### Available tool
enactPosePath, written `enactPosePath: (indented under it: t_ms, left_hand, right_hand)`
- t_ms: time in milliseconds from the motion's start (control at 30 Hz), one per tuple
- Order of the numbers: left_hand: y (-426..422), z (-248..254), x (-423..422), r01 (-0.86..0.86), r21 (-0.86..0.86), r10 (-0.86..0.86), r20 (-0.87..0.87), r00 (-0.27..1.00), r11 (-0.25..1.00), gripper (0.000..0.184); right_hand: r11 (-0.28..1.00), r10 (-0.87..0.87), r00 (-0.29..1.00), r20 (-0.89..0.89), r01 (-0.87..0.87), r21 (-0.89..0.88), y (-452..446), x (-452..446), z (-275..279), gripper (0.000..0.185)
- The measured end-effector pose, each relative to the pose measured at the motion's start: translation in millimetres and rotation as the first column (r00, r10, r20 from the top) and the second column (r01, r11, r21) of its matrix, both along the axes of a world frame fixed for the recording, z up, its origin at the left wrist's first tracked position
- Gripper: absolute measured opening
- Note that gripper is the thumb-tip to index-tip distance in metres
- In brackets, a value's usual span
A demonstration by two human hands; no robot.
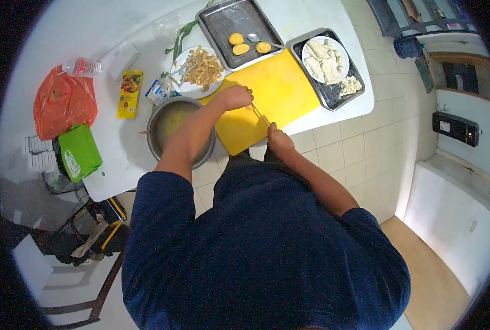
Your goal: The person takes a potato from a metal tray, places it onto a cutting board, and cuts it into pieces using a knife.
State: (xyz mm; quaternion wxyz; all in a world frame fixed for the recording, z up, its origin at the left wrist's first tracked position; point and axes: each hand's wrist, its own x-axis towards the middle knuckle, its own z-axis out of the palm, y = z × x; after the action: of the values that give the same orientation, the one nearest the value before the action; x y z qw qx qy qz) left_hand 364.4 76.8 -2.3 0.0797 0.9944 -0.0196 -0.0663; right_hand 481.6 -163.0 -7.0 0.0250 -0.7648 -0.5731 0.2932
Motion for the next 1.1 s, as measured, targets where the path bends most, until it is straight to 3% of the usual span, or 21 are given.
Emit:
enactPosePath:
  t_ms: [233, 533, 733, 867, 967, 1100]
  left_hand:
    - [-2, -13, -3, -0.05, -0.013, 0.051, 0.072, 0.996, 0.999, 0.012]
    - [-2, -21, -2, -0.01, 0.07, 0.006, 0.045, 0.999, 0.998, 0.013]
    - [-9, -7, 0, -0.094, 0.056, 0.093, 0.014, 0.996, 0.994, 0.012]
    - [-4, -29, 3, -0.081, 0.012, 0.081, -0.003, 0.997, 0.997, 0.012]
    - [-1, -31, 7, -0.12, 0.024, 0.121, -0.02, 0.993, 0.992, 0.012]
    - [4, -14, 21, -0.183, 0.028, 0.185, -0.127, 0.975, 0.983, 0.013]
  right_hand:
    - [0.998, -0.049, 0.999, -0.007, 0.049, 0.028, 4, -3, -10, 0.019]
    - [0.995, -0.103, 0.991, -0.085, 0.101, -0.026, 10, -2, -13, 0.017]
    - [0.993, -0.116, 0.989, -0.087, 0.113, -0.041, 9, -4, -8, 0.019]
    - [0.995, -0.101, 0.991, -0.086, 0.101, -0.009, 15, 0, -22, 0.015]
    - [0.988, -0.132, 0.968, -0.216, 0.111, -0.103, 16, 8, -31, 0.028]
    - [0.986, -0.163, 0.938, -0.305, 0.145, -0.079, 25, 21, -11, 0.036]
